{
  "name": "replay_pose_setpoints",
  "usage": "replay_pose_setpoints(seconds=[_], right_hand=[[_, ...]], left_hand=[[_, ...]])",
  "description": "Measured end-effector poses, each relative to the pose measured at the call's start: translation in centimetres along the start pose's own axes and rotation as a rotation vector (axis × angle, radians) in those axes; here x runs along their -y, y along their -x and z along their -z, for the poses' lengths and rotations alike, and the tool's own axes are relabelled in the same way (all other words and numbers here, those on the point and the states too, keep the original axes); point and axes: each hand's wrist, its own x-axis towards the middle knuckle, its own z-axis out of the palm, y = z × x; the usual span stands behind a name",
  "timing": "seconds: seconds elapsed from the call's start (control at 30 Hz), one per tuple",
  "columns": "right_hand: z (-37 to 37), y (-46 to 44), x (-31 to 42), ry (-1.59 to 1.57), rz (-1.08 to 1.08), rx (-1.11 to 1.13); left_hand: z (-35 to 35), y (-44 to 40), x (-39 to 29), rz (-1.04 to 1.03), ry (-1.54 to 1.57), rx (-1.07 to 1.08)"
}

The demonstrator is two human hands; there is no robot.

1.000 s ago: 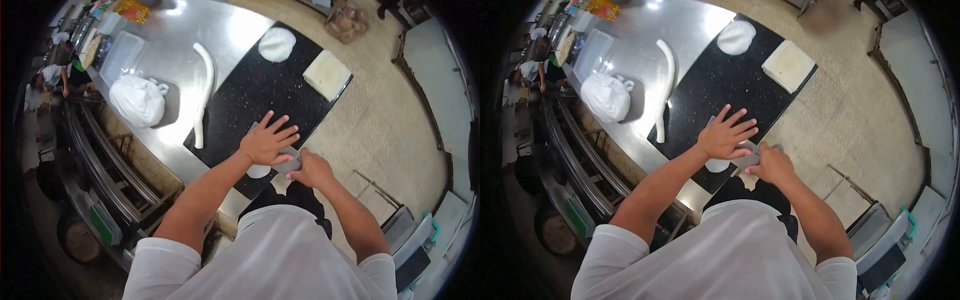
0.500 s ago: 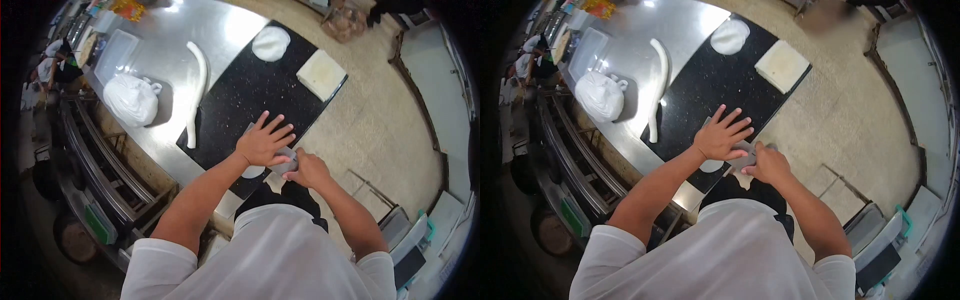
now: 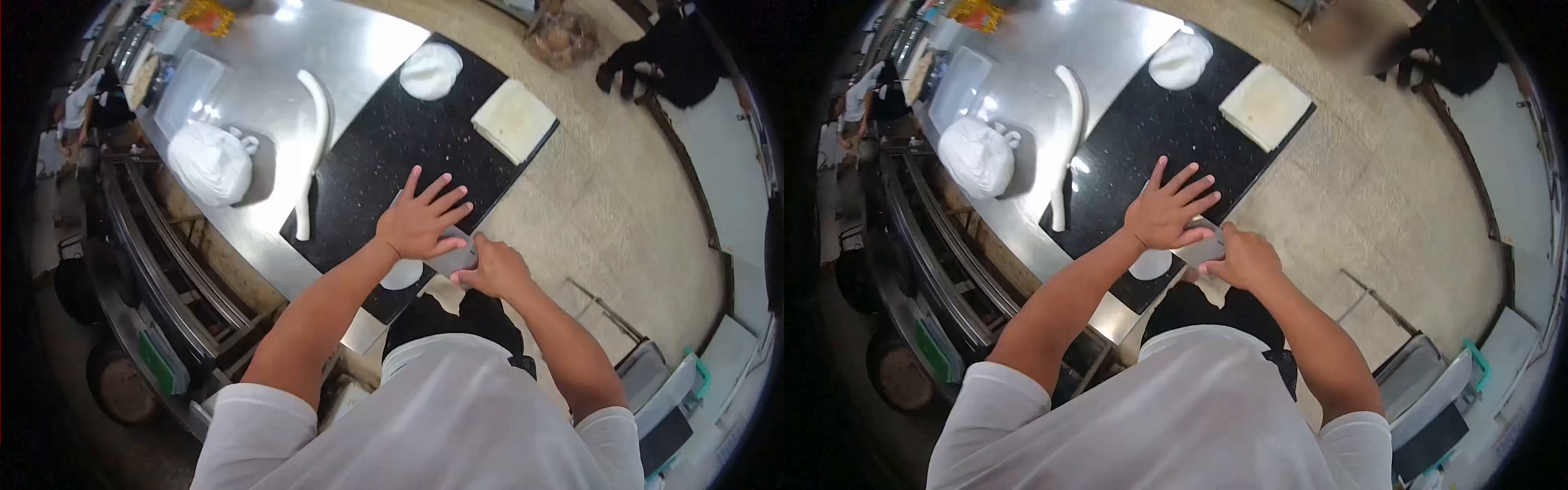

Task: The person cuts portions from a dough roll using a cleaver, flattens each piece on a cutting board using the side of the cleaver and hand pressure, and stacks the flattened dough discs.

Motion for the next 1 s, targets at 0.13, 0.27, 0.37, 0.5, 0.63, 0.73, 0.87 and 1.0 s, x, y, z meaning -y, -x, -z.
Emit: replay_pose_setpoints(seconds=[0.13, 0.27, 0.37, 0.5, 0.63, 0.73, 0.87, 1.0], right_hand=[[-1.8, 0.3, 0.4, -0.136, 0.104, -0.008], [-7.0, 5.2, -2.4, -0.349, 0.067, 0.130], [-5.2, 4.3, -2.1, -0.269, -0.076, 0.122], [1.0, 0.7, -1.3, -0.067, 0.038, 0.053], [-0.3, 1.1, 0.5, -0.109, 0.040, -0.005], [-6.2, 3.4, 0.4, -0.303, 0.132, 0.052], [-5.1, 2.5, 1.3, -0.223, -0.012, 0.015], [-0.4, 0.5, 1.4, -0.054, -0.051, -0.106]], left_hand=[[0.6, 0.5, 0.7, 0.047, 0.015, 0.005], [-0.2, 4.3, -5.2, 0.022, 0.136, 0.065], [-2.1, 2.2, -4.3, -0.053, 0.191, 0.035], [-1.0, -1.6, -1.2, 0.038, 0.001, 0.026], [1.5, -0.7, 0.4, 0.107, 0.009, -0.003], [1.0, 5.8, -2.7, 0.107, 0.047, 0.081], [-0.2, 3.6, -1.2, 0.008, 0.121, 0.032], [-0.1, -0.8, 1.5, -0.098, 0.009, -0.137]])
